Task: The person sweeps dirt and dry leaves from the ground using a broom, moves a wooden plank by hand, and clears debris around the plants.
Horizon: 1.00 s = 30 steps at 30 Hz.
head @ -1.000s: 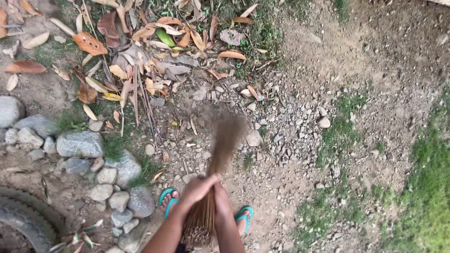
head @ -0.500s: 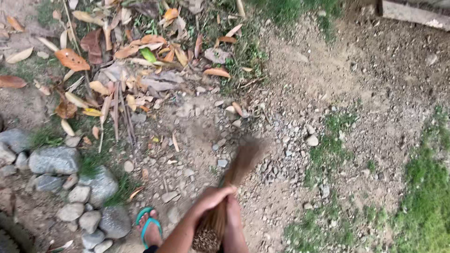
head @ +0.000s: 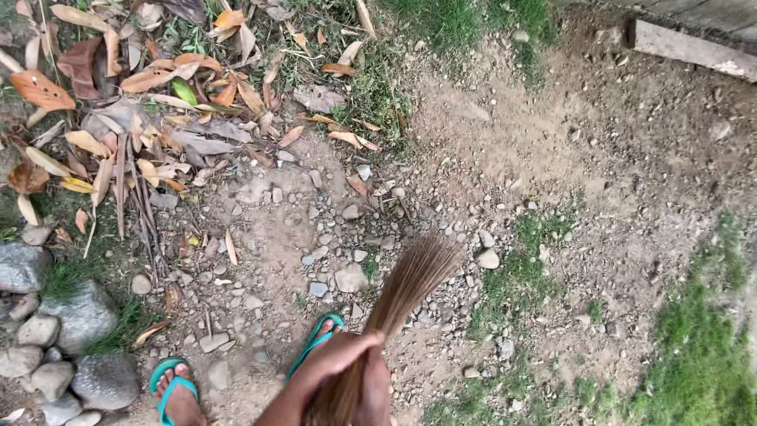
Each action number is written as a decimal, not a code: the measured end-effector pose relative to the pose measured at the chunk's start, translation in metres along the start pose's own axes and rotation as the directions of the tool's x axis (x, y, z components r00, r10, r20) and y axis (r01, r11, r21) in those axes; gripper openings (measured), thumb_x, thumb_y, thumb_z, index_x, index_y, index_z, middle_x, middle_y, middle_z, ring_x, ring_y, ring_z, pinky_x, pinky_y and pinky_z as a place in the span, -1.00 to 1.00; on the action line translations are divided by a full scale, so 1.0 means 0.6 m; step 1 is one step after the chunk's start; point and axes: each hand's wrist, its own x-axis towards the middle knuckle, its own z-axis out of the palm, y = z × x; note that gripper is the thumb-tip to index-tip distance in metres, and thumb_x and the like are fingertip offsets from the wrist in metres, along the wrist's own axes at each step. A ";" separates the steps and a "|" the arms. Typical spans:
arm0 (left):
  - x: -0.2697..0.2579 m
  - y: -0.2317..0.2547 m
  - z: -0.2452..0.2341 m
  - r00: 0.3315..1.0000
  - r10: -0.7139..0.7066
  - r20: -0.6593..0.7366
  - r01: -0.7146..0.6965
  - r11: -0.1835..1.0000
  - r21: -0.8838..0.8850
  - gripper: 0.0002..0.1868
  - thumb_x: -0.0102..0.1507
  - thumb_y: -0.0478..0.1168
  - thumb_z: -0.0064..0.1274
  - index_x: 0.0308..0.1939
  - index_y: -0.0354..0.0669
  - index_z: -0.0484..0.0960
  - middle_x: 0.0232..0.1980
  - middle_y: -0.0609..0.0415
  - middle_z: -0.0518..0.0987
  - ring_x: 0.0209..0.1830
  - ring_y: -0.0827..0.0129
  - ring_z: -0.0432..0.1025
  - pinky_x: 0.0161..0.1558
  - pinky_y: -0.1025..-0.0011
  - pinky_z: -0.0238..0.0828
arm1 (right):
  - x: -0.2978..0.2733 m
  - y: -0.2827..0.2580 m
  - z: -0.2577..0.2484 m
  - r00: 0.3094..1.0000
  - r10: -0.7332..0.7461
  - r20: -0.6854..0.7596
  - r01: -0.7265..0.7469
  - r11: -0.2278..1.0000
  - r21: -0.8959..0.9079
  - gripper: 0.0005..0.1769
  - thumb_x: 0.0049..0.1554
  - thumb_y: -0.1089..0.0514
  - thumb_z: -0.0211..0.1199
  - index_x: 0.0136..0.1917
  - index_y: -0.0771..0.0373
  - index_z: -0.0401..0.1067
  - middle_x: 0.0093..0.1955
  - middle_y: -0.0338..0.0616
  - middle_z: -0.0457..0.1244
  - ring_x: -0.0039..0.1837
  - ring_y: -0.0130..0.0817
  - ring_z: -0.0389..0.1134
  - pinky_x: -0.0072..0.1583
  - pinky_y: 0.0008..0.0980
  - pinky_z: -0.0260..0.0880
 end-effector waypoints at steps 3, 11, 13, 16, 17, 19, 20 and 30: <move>-0.021 0.007 -0.048 0.955 -0.134 -0.265 0.031 0.931 -0.362 -0.30 0.13 0.24 0.12 -0.02 -0.38 0.65 -0.19 -0.18 0.70 -0.23 0.12 0.65 -0.12 0.24 0.63 | 0.020 -0.056 0.105 0.883 0.186 0.431 -0.188 0.981 -0.038 -0.44 0.37 -0.10 -0.10 0.22 0.45 0.42 -0.12 0.01 0.34 -0.26 -0.31 0.37 -0.18 -0.40 0.53; -0.078 0.101 0.053 0.743 0.098 -0.662 -0.347 0.902 -0.255 -0.37 0.14 0.14 0.18 0.07 -0.27 0.50 -0.21 -0.08 0.69 -0.25 0.20 0.62 -0.12 0.22 0.57 | 0.013 -0.192 0.044 0.825 -0.009 0.566 0.238 0.913 -0.332 -0.53 0.32 -0.04 0.07 0.41 0.20 0.31 0.16 -0.13 0.34 0.12 -0.42 0.40 0.16 -0.50 0.49; -0.064 0.105 0.068 0.818 0.164 -0.552 -0.337 0.913 -0.228 -0.33 0.12 0.17 0.22 0.09 -0.26 0.48 -0.19 -0.05 0.68 -0.21 0.23 0.62 -0.10 0.24 0.59 | -0.016 -0.173 -0.003 0.940 0.008 0.342 0.102 0.948 -0.302 -0.50 0.28 -0.07 0.03 0.35 0.25 0.37 0.10 -0.12 0.38 0.05 -0.41 0.44 0.07 -0.47 0.51; -0.039 0.113 0.034 0.949 0.126 -0.288 -0.200 0.949 -0.245 -0.34 0.13 0.23 0.19 0.07 -0.23 0.63 -0.15 -0.02 0.72 -0.15 0.30 0.61 -0.05 0.32 0.51 | 0.019 -0.138 0.008 0.992 0.101 0.076 -0.085 0.980 -0.182 -0.40 0.29 -0.19 -0.03 0.25 0.38 0.42 -0.04 -0.06 0.37 -0.12 -0.30 0.38 -0.10 -0.33 0.50; -0.031 0.115 0.004 0.978 0.005 -0.210 -0.052 0.975 -0.218 -0.30 0.16 0.31 0.10 0.03 -0.26 0.64 -0.18 -0.09 0.70 -0.22 0.25 0.61 -0.12 0.32 0.55 | 0.035 -0.120 0.018 0.986 0.164 0.039 -0.158 0.979 -0.129 -0.32 0.33 -0.26 -0.06 0.20 0.46 0.40 -0.12 0.01 0.33 -0.22 -0.21 0.30 -0.17 -0.22 0.48; -0.030 0.132 -0.007 0.986 -0.107 -0.131 0.081 0.979 -0.188 -0.24 0.20 0.39 0.00 -0.01 -0.29 0.65 -0.21 -0.16 0.69 -0.29 0.20 0.62 -0.19 0.32 0.58 | 0.091 -0.127 0.047 0.966 0.202 0.158 -0.174 0.969 -0.175 -0.33 0.32 -0.27 -0.08 0.21 0.41 0.41 -0.09 -0.04 0.35 -0.17 -0.26 0.33 -0.13 -0.29 0.48; -0.040 0.132 -0.001 0.902 -0.034 -0.431 -0.084 0.964 -0.251 -0.27 0.16 0.33 0.13 -0.03 -0.33 0.63 -0.23 -0.13 0.70 -0.29 0.23 0.63 -0.20 0.36 0.58 | 0.108 -0.129 0.056 0.931 0.246 0.269 -0.193 0.959 -0.208 -0.34 0.31 -0.27 -0.09 0.22 0.36 0.43 -0.05 -0.08 0.37 -0.12 -0.32 0.37 -0.09 -0.35 0.48; 0.065 0.260 0.063 0.938 0.157 -0.309 -0.278 0.875 -0.397 -0.42 0.08 0.15 0.29 -0.08 -0.24 0.58 -0.23 -0.03 0.70 -0.26 0.28 0.62 -0.20 0.35 0.53 | 0.152 -0.290 -0.076 0.998 -0.018 0.054 0.032 0.963 -0.267 -0.46 0.29 -0.09 -0.07 0.34 0.28 0.41 0.12 0.04 0.39 0.08 -0.25 0.42 0.13 -0.26 0.42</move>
